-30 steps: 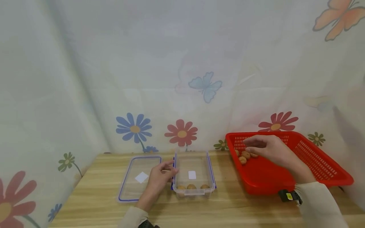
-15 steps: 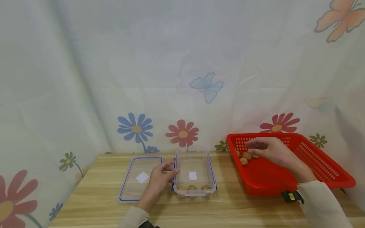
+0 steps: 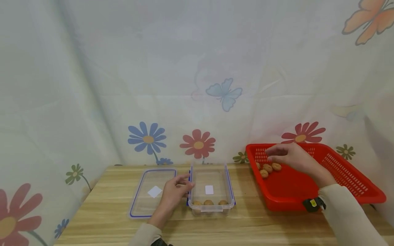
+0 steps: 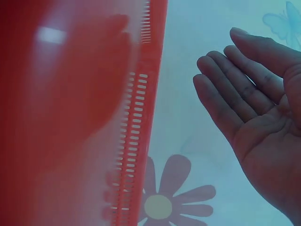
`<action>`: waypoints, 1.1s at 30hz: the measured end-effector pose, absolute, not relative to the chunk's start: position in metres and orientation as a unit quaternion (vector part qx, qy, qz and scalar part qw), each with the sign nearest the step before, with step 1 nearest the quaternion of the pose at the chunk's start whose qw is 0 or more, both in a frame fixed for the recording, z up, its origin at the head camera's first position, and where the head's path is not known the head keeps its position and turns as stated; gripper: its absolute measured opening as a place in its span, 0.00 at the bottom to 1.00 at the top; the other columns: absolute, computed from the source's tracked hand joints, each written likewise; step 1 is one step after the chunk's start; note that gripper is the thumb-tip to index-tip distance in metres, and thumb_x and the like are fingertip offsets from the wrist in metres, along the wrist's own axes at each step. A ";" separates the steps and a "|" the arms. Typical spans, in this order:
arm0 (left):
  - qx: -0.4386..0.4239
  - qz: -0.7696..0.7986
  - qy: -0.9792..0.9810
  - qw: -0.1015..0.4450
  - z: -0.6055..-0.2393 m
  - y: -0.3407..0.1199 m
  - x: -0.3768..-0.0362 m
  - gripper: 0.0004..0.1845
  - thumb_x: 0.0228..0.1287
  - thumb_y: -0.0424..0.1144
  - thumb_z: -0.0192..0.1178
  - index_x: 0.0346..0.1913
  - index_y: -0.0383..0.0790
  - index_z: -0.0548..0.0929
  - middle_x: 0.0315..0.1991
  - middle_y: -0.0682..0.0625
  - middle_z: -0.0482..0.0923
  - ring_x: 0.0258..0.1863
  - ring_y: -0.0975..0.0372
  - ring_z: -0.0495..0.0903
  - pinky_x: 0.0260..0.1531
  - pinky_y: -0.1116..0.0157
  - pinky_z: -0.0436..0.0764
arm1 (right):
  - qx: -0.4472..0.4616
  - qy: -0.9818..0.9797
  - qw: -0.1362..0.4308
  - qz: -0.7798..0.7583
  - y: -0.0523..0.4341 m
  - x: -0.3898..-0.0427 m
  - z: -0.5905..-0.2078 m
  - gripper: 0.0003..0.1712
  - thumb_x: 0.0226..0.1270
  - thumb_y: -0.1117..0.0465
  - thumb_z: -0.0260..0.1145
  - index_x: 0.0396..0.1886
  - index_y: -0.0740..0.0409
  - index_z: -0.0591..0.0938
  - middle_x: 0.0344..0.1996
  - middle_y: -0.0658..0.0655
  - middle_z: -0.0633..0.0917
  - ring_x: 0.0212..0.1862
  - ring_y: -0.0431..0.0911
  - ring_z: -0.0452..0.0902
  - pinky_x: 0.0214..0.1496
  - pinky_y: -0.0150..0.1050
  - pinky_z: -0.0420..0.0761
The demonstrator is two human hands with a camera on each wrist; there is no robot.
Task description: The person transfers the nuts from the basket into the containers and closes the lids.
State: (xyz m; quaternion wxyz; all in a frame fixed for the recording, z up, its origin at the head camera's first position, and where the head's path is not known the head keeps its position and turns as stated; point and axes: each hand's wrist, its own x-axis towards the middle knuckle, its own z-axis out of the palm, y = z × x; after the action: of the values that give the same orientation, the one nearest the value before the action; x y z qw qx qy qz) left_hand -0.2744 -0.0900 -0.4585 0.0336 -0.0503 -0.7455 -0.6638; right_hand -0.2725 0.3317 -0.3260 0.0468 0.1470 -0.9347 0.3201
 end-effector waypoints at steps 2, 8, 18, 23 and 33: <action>-0.050 -0.663 -0.746 0.034 -0.458 -0.090 -0.274 0.23 0.69 0.33 0.73 0.64 0.29 0.83 0.42 0.42 0.83 0.36 0.58 0.84 0.35 0.64 0.89 | 0.148 -0.933 0.045 0.325 0.335 -0.274 -0.325 0.25 0.72 0.53 0.76 0.63 0.60 0.86 0.55 0.60 0.89 0.55 0.56 0.84 0.58 0.56 0.87; -0.051 -0.671 -0.739 0.037 -0.458 -0.089 -0.274 0.23 0.68 0.33 0.73 0.63 0.28 0.83 0.42 0.42 0.83 0.35 0.59 0.84 0.34 0.64 0.89 | 0.147 -0.929 0.037 0.338 0.338 -0.273 -0.319 0.26 0.73 0.52 0.75 0.64 0.60 0.85 0.57 0.61 0.88 0.56 0.57 0.83 0.58 0.56 0.87; -0.060 -0.678 -0.731 0.043 -0.459 -0.089 -0.273 0.24 0.67 0.31 0.74 0.63 0.25 0.82 0.41 0.43 0.83 0.34 0.59 0.84 0.32 0.63 0.90 | 0.132 -0.934 0.034 0.329 0.345 -0.276 -0.307 0.27 0.73 0.49 0.74 0.65 0.58 0.85 0.57 0.59 0.88 0.55 0.55 0.82 0.58 0.55 0.87; -0.060 -0.680 -0.730 0.040 -0.458 -0.090 -0.274 0.24 0.67 0.32 0.74 0.63 0.26 0.83 0.41 0.43 0.83 0.34 0.59 0.84 0.31 0.66 0.88 | 0.121 -0.933 0.034 0.337 0.347 -0.285 -0.306 0.32 0.72 0.47 0.75 0.68 0.59 0.83 0.58 0.61 0.87 0.54 0.55 0.83 0.56 0.52 0.88; -0.059 -0.678 -0.732 0.038 -0.458 -0.090 -0.272 0.24 0.68 0.33 0.74 0.64 0.26 0.83 0.41 0.42 0.84 0.35 0.59 0.83 0.32 0.65 0.89 | 0.102 -0.930 0.010 0.353 0.357 -0.307 -0.320 0.35 0.73 0.48 0.74 0.71 0.62 0.79 0.62 0.65 0.85 0.56 0.57 0.82 0.58 0.55 0.87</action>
State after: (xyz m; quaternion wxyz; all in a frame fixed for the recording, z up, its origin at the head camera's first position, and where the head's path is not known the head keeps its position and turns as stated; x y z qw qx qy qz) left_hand -0.2724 -0.0897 -0.4577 0.0379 -0.0591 -0.7318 -0.6779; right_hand -0.3070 0.3574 -0.3196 0.0102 0.1020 -0.9299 0.3532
